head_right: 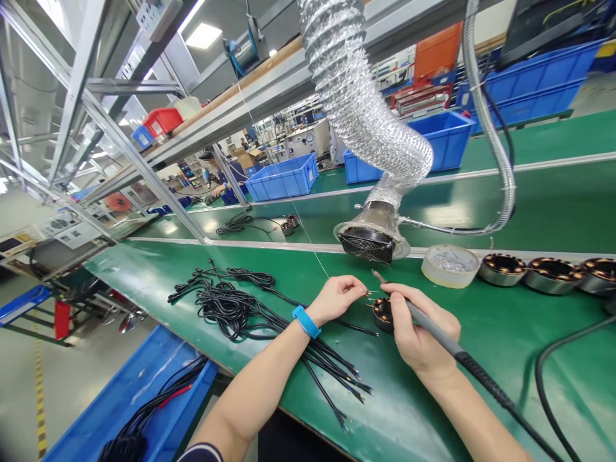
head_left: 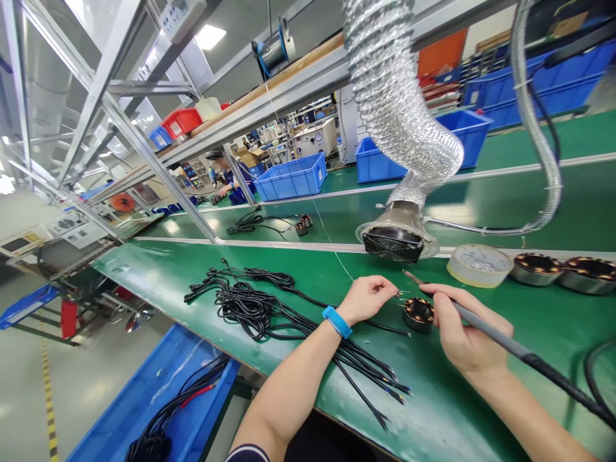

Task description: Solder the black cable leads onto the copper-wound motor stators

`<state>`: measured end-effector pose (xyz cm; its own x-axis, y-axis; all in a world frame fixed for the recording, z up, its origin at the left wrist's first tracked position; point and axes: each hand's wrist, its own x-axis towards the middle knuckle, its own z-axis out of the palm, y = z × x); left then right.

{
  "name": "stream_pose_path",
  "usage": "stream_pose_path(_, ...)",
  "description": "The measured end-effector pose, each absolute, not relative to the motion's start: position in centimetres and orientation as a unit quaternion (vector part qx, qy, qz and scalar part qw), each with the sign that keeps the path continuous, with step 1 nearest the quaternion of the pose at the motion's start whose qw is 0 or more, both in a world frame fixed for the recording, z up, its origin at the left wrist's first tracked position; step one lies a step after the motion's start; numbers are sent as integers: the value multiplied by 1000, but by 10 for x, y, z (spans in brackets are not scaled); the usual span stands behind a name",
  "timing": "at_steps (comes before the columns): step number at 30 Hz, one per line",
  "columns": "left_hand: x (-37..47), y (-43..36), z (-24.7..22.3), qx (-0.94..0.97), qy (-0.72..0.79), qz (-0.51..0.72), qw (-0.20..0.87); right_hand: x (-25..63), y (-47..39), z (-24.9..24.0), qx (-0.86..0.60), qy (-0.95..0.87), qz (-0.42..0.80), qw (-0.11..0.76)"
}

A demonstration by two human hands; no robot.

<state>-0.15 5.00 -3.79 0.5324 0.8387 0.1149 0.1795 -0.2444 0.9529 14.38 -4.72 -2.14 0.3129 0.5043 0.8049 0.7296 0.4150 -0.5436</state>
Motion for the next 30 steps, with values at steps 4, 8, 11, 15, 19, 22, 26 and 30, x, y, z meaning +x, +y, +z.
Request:
stream_pose_path(4,-2,51,-38,723,347,326,500,142,-44,-21,-499,-639,-158,563)
stream_pose_path(8,-4,51,-35,743,326,321,488,143,-36,-26,-490,-690,-147,512)
stream_pose_path(11,-5,50,-31,761,329,314,463,145,-30,-31,-490,-710,-94,497)
stream_pose_path(15,-6,45,-21,784,350,295,420,147,-28,-33,-487,-715,-47,499)
stream_pose_path(19,-7,40,-12,806,363,278,376,148,-27,-33,-480,-719,-46,500)
stream_pose_path(22,-8,39,-8,815,357,277,362,146,-26,-33,-481,-720,-56,497)
stream_pose_path(26,-10,40,-9,813,344,278,378,143,-27,-30,-478,-721,-63,498)
stream_pose_path(30,-13,46,-13,797,333,263,430,144,-30,-30,-491,-713,-57,497)
